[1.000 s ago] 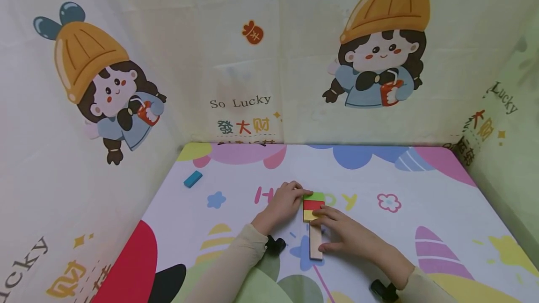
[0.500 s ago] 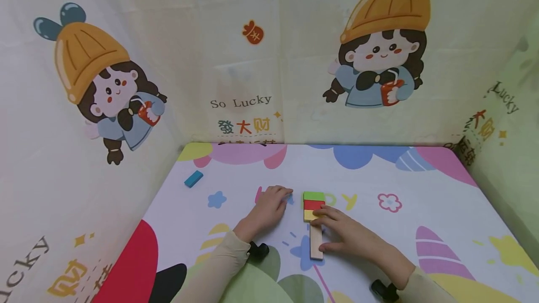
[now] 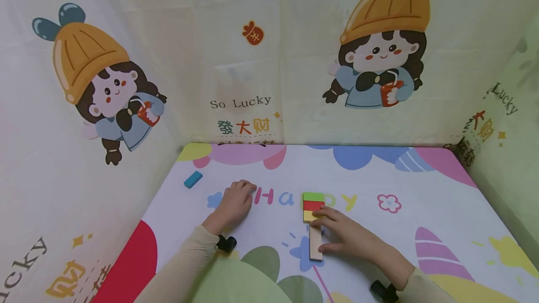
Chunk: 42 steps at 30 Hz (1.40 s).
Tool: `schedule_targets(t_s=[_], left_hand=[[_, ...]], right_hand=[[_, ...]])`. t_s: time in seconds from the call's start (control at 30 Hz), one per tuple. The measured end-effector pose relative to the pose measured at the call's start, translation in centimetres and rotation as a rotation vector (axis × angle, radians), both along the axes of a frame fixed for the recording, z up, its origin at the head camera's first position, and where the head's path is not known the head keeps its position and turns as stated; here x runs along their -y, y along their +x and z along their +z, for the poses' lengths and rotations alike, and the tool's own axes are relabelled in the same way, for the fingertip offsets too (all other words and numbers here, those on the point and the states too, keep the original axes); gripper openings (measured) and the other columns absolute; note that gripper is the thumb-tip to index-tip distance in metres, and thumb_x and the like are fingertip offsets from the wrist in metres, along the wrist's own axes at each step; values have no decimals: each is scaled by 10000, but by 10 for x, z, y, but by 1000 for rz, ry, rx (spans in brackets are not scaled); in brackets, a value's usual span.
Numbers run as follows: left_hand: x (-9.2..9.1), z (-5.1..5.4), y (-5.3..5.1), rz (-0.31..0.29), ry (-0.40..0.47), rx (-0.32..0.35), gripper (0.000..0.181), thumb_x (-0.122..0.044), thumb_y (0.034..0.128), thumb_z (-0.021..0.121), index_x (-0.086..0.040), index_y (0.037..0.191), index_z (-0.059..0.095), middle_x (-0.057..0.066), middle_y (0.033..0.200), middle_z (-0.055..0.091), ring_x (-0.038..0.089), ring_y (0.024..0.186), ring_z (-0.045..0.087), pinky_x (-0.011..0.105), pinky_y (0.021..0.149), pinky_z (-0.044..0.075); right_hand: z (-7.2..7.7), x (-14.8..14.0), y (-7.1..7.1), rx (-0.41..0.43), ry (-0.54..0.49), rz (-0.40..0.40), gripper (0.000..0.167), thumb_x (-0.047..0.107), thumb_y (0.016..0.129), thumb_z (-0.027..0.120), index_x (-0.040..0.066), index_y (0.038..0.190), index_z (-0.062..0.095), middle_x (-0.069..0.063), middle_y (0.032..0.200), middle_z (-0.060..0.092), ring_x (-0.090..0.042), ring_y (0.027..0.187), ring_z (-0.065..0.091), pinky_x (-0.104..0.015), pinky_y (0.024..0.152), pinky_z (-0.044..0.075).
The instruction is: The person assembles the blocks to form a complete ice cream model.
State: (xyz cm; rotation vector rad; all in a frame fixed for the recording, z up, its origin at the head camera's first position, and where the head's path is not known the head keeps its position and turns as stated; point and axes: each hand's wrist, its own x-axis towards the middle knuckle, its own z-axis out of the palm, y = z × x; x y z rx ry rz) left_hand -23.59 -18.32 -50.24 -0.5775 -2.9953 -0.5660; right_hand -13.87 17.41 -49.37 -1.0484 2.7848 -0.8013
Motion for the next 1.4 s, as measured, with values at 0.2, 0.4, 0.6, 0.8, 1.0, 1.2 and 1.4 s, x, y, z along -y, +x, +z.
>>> schedule_targets(t_s=[0.2, 0.4, 0.6, 0.8, 1.0, 1.2, 1.4], left_hand=[[25, 2, -2, -24, -32, 13, 266, -104, 1015, 568, -81, 1257, 678, 129, 1324, 606, 369, 1255, 523, 598, 1013, 456], [48, 6, -4, -43, -82, -13, 273, -99, 1013, 532, -101, 1240, 684, 126, 1310, 608, 380, 1222, 540, 588, 945, 473], [70, 8, -12, -19, -116, -36, 279, -82, 991, 553, -98, 1226, 703, 149, 1282, 619, 410, 1173, 552, 599, 907, 481], [93, 10, -22, -6, -150, -57, 254, -80, 995, 584, -67, 1220, 701, 200, 1297, 601, 432, 1174, 530, 593, 972, 474], [110, 14, -26, 51, -88, -111, 263, -41, 970, 590, -18, 1202, 710, 239, 1235, 604, 443, 1112, 533, 578, 923, 484], [123, 19, -29, 171, -59, -123, 311, -30, 959, 549, 24, 1240, 672, 286, 1235, 592, 509, 1118, 522, 631, 901, 468], [143, 20, -32, 296, -21, -29, 362, -69, 984, 511, 69, 1307, 599, 339, 1265, 537, 521, 1131, 506, 636, 947, 460]], right_hand=[[-1, 0, 0, -1, 7, -6, 544, 481, 867, 808, 246, 1335, 659, -13, 1476, 549, -287, 1381, 506, -508, 1071, 492], [-2, 1, 0, 11, 11, -9, 547, 478, 865, 810, 245, 1337, 659, -11, 1483, 544, -288, 1393, 497, -509, 1079, 486], [-3, 0, 0, 1, 9, -1, 539, 517, 884, 776, 243, 1333, 660, -18, 1478, 550, -311, 1392, 498, -519, 1073, 487], [-3, 0, -1, -4, 9, 1, 526, 496, 883, 787, 244, 1327, 661, -21, 1473, 551, -302, 1384, 503, -512, 1072, 489], [-4, -1, -2, -36, 11, 4, 518, 491, 882, 790, 238, 1317, 667, -27, 1460, 562, -297, 1368, 517, -505, 1062, 497], [-4, -1, -2, -55, 16, 0, 526, 467, 868, 814, 230, 1314, 671, -19, 1459, 564, -286, 1373, 514, -491, 1062, 502], [-4, 0, -1, -52, 1, 6, 525, 478, 872, 805, 231, 1315, 671, -31, 1457, 569, -296, 1369, 518, -501, 1056, 504]])
